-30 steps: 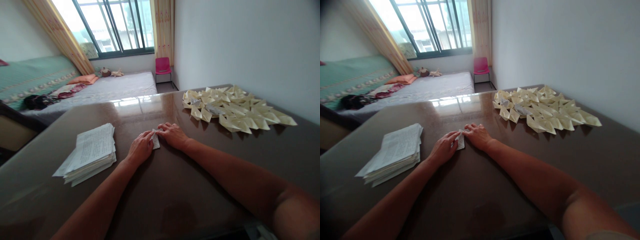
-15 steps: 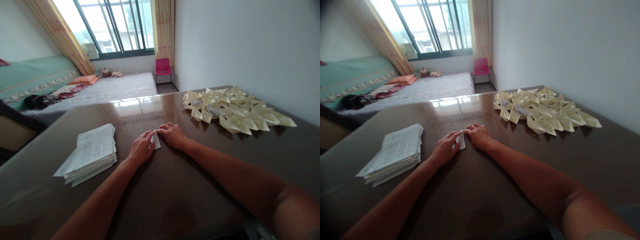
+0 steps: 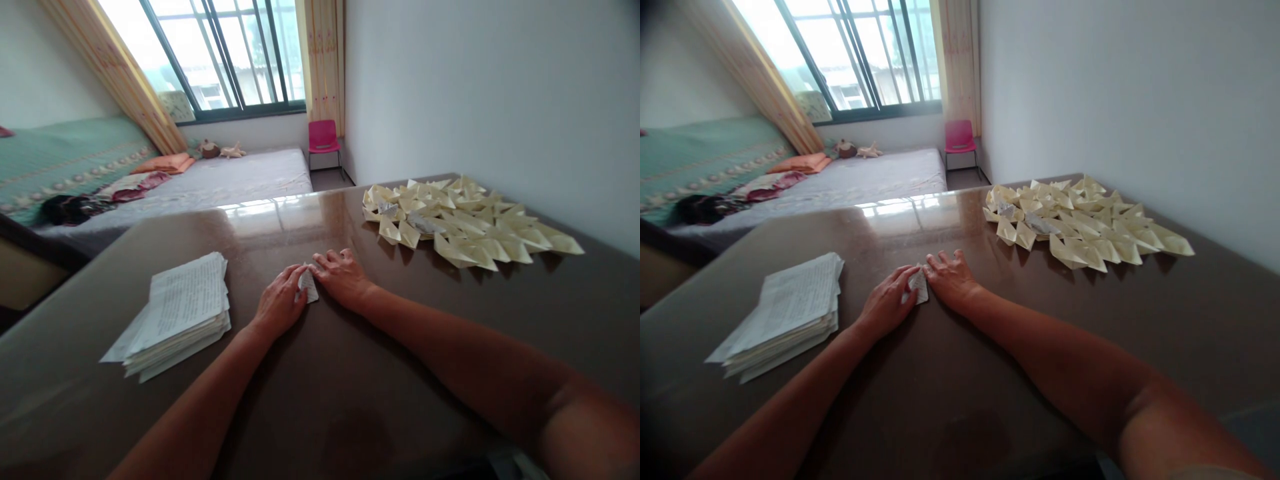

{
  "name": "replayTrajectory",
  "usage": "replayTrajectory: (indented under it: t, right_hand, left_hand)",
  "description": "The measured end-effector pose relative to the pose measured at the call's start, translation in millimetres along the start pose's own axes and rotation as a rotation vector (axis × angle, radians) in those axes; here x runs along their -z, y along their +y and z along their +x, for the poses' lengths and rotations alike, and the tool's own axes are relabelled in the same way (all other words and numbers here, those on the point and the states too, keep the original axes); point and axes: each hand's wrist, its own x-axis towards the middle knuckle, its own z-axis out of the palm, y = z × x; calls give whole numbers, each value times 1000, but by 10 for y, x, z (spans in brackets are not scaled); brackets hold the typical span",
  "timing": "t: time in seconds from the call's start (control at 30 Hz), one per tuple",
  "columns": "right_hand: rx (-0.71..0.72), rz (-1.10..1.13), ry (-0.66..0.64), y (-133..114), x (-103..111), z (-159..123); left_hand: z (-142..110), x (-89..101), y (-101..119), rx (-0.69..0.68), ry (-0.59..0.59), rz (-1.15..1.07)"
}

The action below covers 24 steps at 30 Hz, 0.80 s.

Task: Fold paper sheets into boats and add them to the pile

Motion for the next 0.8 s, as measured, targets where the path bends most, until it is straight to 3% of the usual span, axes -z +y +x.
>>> replayTrajectory:
  t: [0.2, 0.4, 0.5, 0.6, 0.8]
  right_hand:
    - [-82, 149, -24, 67, -49, 9]
    - [-246, 433, 63, 193, -200, 108]
    - [-241, 517, 89, 162, -246, 138]
    - [-236, 563, 102, 113, -260, 146]
    - [-369, 555, 108, 96, -218, 154]
  left_hand:
    - [-11, 13, -12, 18, 4, -34]
    - [-34, 37, 5, 1, 26, -61]
    - [-51, 42, 12, -28, 47, -80]
    - [-64, 50, 28, -45, 46, -82]
    - [-72, 67, 81, -70, 0, -48]
